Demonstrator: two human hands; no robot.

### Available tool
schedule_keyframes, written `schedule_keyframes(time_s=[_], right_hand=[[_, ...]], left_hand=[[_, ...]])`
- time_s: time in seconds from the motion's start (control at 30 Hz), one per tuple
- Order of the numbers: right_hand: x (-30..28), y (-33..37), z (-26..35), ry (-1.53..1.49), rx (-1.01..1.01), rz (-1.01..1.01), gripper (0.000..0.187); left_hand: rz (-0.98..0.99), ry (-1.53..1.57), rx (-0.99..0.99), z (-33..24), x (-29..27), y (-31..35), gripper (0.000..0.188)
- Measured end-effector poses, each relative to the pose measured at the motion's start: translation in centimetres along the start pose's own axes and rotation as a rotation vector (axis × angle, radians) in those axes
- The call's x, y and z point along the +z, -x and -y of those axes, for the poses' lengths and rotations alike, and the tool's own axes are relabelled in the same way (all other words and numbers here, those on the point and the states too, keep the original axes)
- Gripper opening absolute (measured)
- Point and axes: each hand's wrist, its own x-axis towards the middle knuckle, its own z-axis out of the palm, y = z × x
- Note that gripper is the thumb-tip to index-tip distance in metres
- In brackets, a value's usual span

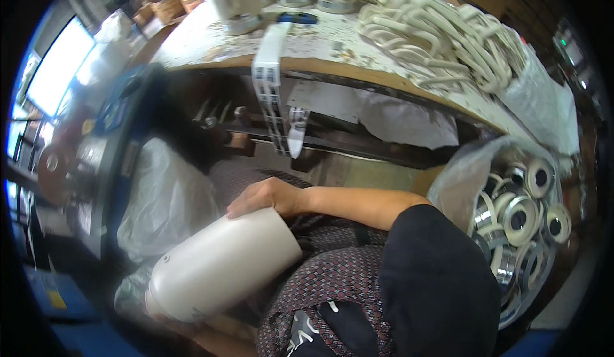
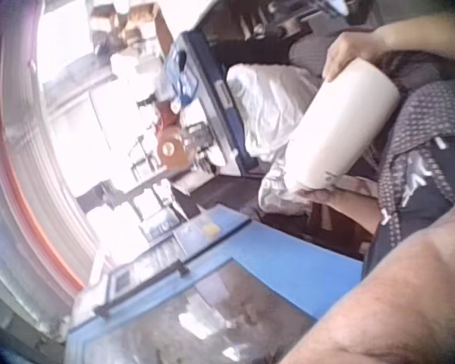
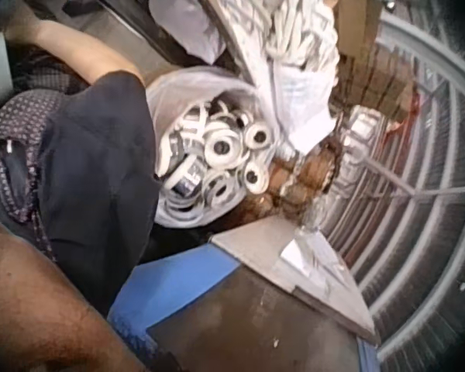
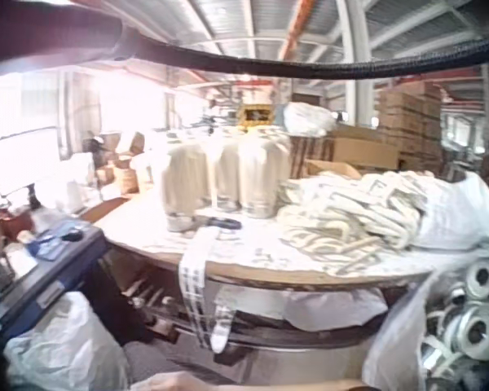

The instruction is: The person assembles components of white electric kettles by hand, attaching base rings and internal heating elements before applying stickers to the exterior and sorting parts into bags and boxes.

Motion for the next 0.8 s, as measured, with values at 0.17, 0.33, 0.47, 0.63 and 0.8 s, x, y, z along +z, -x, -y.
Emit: schedule_keyframes(time_s=[0.17, 0.33, 0.47, 0.63, 0.8], right_hand=[[-0.7, 3.4, -1.3, 0.391, 0.052, -0.001, 0.037], [-14.5, 9.7, 5.2, 0.685, 0.848, -0.041, 0.036], [-27.3, 22.2, 17.8, 1.584, 1.664, 0.063, 0.027], [-27.9, 36.2, 27.8, 1.002, 2.317, 0.174, 0.056], [-23.2, 45.9, 20.0, 0.390, 2.267, -0.501, 0.054]], left_hand=[[0.029, -0.058, -0.005, 0.2, 2.4, 0.5, 0.043], [0.058, -0.101, -0.021, 0.1, 2.9, 1.0, 0.045], [0.077, -0.093, 0.013, -1.1, 4.0, 0.9, 0.046], [0.151, -0.079, -0.007, 0.2, 2.5, -1.5, 0.048], [0.336, -0.335, 0.087, 3.8, -4.5, -4.2, 0.051]])
